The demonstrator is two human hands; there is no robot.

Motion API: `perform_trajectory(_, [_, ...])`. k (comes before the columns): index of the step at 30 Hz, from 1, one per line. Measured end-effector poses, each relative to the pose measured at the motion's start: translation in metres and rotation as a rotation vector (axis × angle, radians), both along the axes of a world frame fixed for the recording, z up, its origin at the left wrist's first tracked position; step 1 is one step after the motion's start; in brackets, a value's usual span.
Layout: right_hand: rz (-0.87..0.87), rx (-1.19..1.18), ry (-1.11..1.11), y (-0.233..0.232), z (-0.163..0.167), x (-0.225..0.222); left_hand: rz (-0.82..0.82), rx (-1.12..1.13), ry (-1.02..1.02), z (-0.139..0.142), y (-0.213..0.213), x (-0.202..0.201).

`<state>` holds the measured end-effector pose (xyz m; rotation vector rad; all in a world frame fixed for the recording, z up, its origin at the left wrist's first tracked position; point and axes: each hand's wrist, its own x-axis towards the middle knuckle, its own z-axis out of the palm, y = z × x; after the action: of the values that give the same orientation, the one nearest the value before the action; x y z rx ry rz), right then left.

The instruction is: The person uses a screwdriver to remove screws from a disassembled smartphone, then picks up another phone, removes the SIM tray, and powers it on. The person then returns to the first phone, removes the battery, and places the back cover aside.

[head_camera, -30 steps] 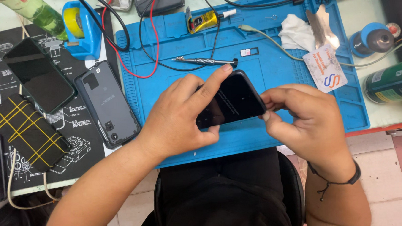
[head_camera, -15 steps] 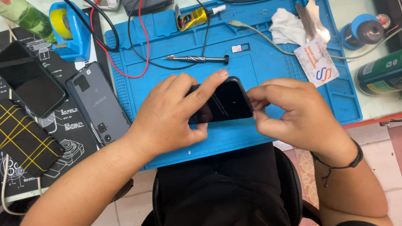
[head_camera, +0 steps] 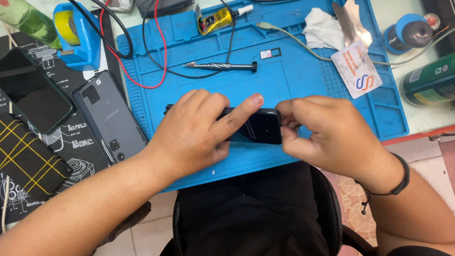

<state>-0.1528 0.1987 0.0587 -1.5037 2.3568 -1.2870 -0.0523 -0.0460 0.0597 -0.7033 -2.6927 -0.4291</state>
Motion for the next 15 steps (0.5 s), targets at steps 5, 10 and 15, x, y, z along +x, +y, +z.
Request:
perform_trajectory(5, [0.046, -0.02, 0.106, -0.001, 0.006, 0.001, -0.02, -0.09, 0.063, -0.003, -0.003, 0.001])
perform_trajectory(10, [0.026, 0.08, 0.149, 0.0, 0.007, 0.001, -0.022, -0.164, 0.117, -0.006, -0.003, 0.0])
perform_trajectory(15, [0.077, 0.184, 0.129, -0.001, 0.016, -0.006, -0.041, -0.176, 0.104, -0.011, -0.001, -0.001])
